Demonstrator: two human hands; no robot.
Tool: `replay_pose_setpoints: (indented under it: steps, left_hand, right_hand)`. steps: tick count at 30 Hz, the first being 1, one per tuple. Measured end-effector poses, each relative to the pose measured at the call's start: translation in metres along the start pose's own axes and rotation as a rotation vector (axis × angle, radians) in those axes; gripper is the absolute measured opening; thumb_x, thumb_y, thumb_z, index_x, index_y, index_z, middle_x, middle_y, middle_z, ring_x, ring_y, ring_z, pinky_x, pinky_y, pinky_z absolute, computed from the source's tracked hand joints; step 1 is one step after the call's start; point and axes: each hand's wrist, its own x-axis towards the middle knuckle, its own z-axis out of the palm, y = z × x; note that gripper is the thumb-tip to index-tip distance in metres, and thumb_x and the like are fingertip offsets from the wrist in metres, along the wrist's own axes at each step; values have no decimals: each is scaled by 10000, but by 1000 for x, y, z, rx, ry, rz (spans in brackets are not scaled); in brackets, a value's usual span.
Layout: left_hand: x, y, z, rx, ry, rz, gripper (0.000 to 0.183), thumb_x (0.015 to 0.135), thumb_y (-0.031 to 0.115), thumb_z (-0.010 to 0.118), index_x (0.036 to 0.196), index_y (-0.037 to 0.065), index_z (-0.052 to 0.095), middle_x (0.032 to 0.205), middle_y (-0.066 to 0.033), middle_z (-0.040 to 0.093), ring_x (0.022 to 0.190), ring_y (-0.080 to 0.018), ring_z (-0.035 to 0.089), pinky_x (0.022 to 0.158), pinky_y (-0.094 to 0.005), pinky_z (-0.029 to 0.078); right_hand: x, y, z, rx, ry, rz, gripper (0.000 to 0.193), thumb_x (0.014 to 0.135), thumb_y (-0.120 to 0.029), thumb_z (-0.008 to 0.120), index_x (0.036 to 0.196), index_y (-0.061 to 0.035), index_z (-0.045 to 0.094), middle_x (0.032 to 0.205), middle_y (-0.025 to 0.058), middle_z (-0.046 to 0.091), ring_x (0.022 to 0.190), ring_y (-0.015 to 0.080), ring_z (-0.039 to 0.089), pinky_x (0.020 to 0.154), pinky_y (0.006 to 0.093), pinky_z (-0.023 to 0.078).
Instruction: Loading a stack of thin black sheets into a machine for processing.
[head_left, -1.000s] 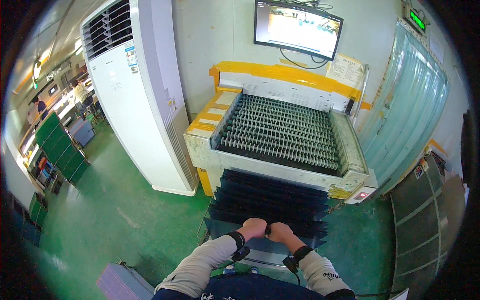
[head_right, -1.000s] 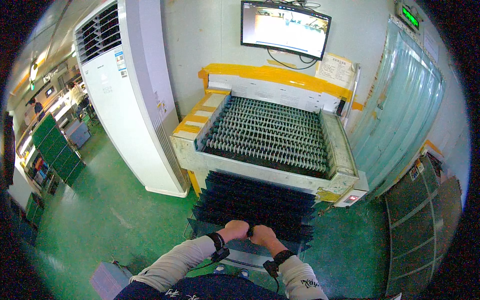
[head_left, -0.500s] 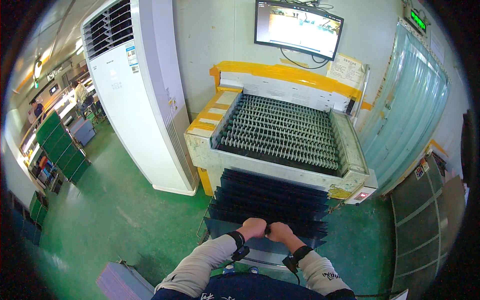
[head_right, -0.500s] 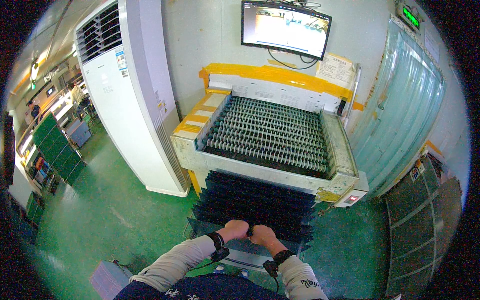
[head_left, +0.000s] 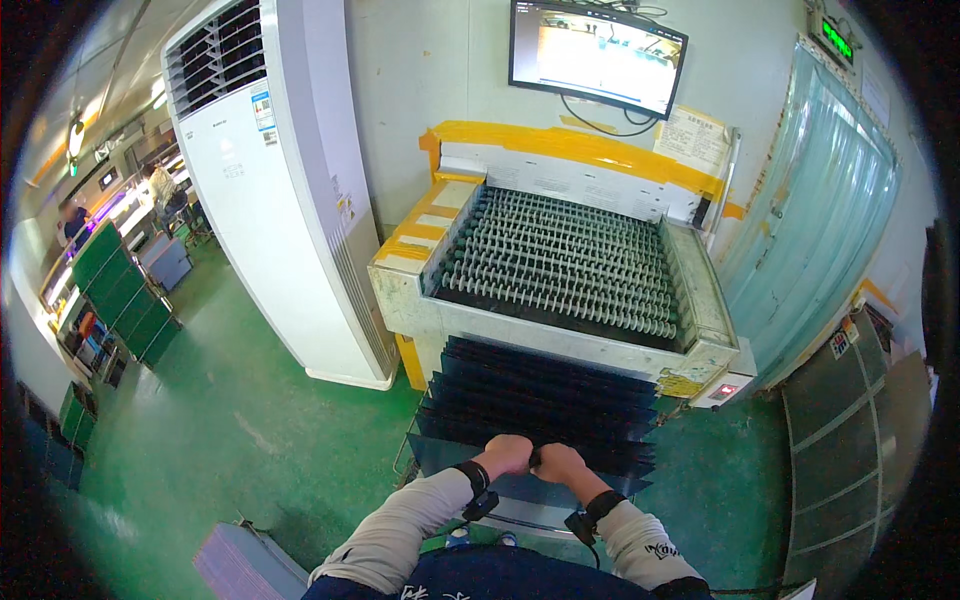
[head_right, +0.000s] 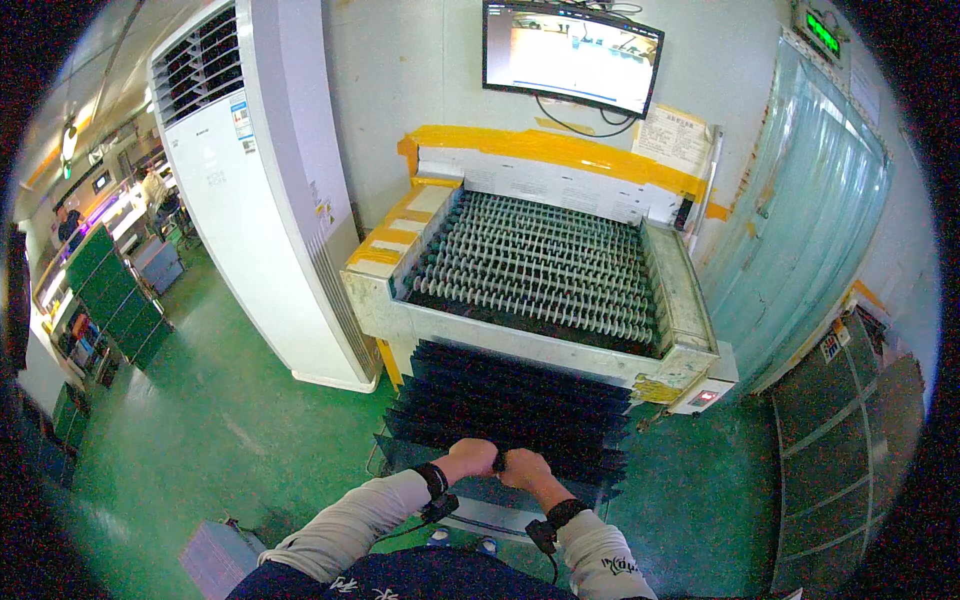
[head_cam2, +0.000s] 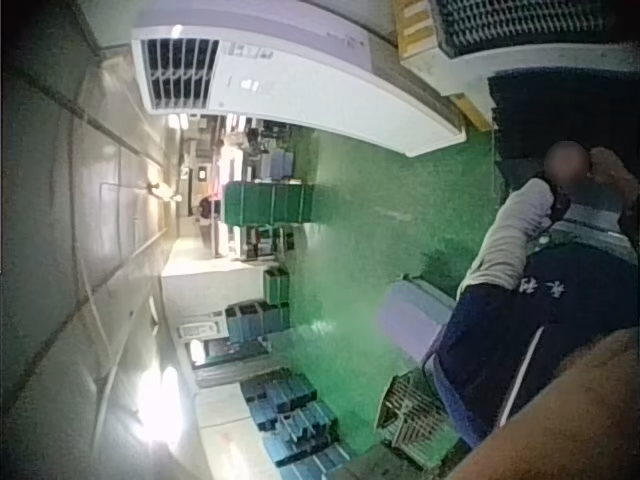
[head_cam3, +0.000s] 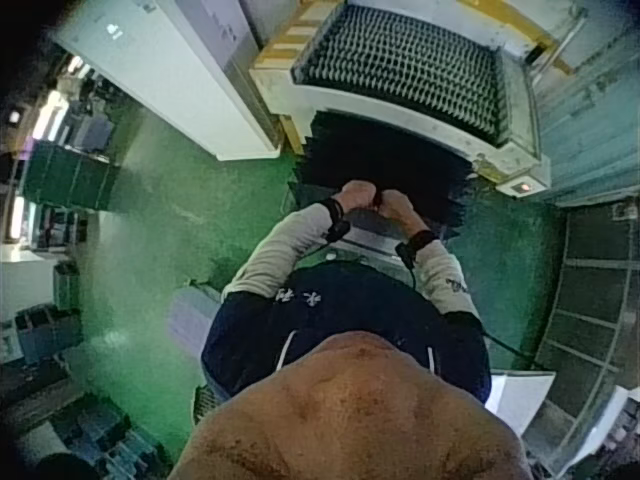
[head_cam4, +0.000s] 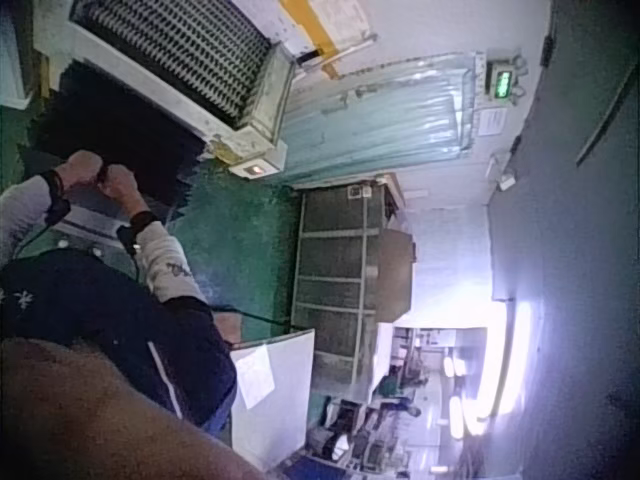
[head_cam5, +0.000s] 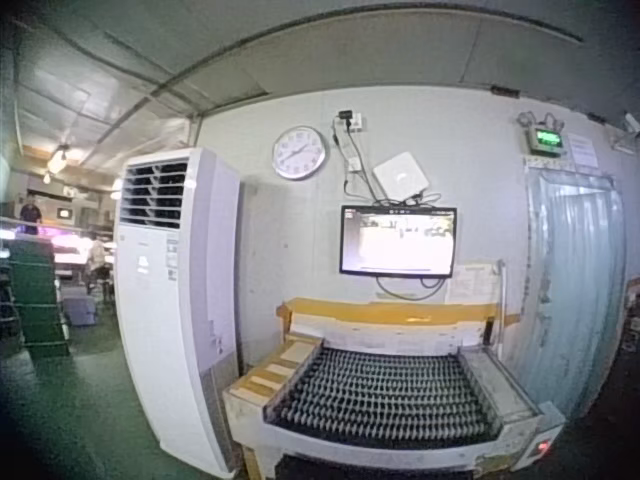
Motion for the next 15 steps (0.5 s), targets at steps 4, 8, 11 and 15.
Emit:
replay_pose_setpoints:
  steps: [4,8,11,15]
  left_hand:
    - [-7,7,-9,-3,-14,-2,230,694,174,678,877,39,718,924,-181,693,873,-334,681,752,-429,543]
    - [-8,7,-12,1,-23,-1,222,697,171,678,873,42,718,921,-180,692,869,-335,681,748,-431,542]
    - [-3,4,-5,11,-7,3,217,695,166,678,869,43,717,915,-179,692,865,-335,681,742,-432,542]
    - [7,-3,6,7,11,18,226,694,200,681,861,50,714,895,-171,693,848,-340,680,728,-440,541]
  right_hand:
    - [-1,1,0,17,-8,33,409,757,-395,683,1022,-83,691,1054,172,673,1004,364,633,854,450,516]
    - [-1,0,-1,27,-15,52,405,764,-391,681,1037,-93,692,1074,158,672,1015,355,634,859,444,516]
    - [2,1,2,17,-16,66,406,764,-394,681,1044,-101,694,1084,148,672,1019,350,635,860,440,518]
    - [-1,0,1,-5,31,43,349,746,-350,640,984,-104,703,1003,175,678,975,368,633,851,466,510]
